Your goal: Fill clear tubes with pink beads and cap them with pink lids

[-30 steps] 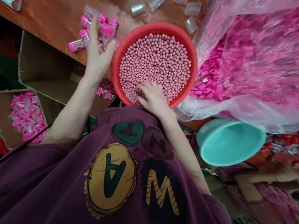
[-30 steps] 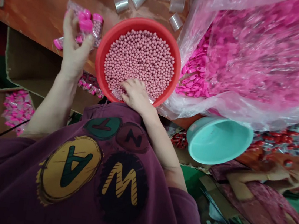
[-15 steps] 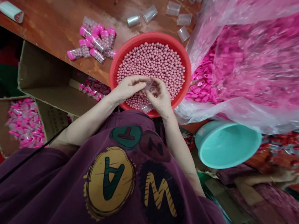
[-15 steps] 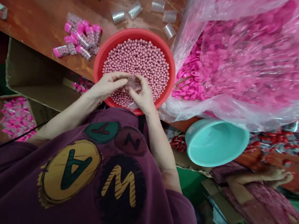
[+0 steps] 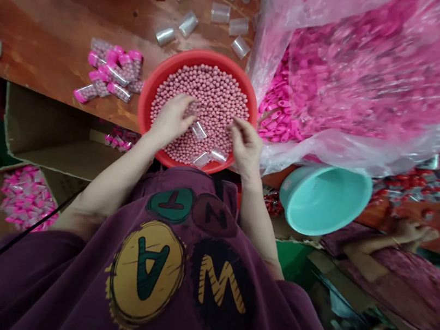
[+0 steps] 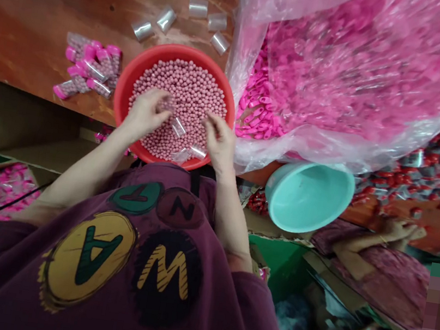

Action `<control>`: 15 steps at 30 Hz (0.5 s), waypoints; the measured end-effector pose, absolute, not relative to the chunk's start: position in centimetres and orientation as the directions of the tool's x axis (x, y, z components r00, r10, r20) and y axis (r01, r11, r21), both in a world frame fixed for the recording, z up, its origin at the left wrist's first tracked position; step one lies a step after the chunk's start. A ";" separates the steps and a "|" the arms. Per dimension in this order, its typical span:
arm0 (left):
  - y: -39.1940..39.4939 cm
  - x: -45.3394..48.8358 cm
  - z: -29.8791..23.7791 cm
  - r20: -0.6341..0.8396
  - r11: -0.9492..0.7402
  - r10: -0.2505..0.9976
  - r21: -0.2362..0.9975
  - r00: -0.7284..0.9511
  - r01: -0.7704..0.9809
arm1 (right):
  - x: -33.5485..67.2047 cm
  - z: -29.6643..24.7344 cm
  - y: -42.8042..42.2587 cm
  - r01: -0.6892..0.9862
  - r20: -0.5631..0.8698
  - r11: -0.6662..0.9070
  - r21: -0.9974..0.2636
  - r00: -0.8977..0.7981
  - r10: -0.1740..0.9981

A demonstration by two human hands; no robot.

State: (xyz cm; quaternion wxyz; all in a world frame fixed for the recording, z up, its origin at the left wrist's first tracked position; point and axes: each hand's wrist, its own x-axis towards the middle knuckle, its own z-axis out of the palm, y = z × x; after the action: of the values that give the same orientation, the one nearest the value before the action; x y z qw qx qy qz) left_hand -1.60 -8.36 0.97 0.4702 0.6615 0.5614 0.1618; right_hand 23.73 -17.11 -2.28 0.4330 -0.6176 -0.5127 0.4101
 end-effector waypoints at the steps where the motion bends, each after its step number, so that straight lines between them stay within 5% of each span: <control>1: -7.9 -1.7 1.2 -0.311 0.012 0.901 0.715 0.303 0.699 | 25.8 -2.7 -17.1 0.337 -0.058 -0.144 -0.931 0.252 0.966; 5: -7.8 -0.2 0.3 -0.365 -0.087 0.874 0.534 0.322 0.841 | 33.7 -5.3 -16.3 0.575 -0.096 -0.419 -0.703 0.508 0.856; 9: -8.8 3.2 -2.7 -0.291 -0.116 0.867 0.672 0.405 0.731 | 35.5 -7.7 -14.3 0.744 -0.214 -0.532 -0.404 0.488 0.846; 15: -8.2 3.6 -4.3 -0.270 -0.055 0.835 0.826 0.479 0.561 | 33.8 -8.9 -12.4 0.892 -0.317 -0.419 -0.167 0.354 0.880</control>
State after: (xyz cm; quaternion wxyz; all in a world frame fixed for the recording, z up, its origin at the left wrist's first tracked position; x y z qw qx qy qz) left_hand 3.63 -8.20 -4.33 0.4819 0.7123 0.4901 0.1424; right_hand 33.79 -12.38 -8.90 -0.0173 -0.8226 -0.5386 0.1816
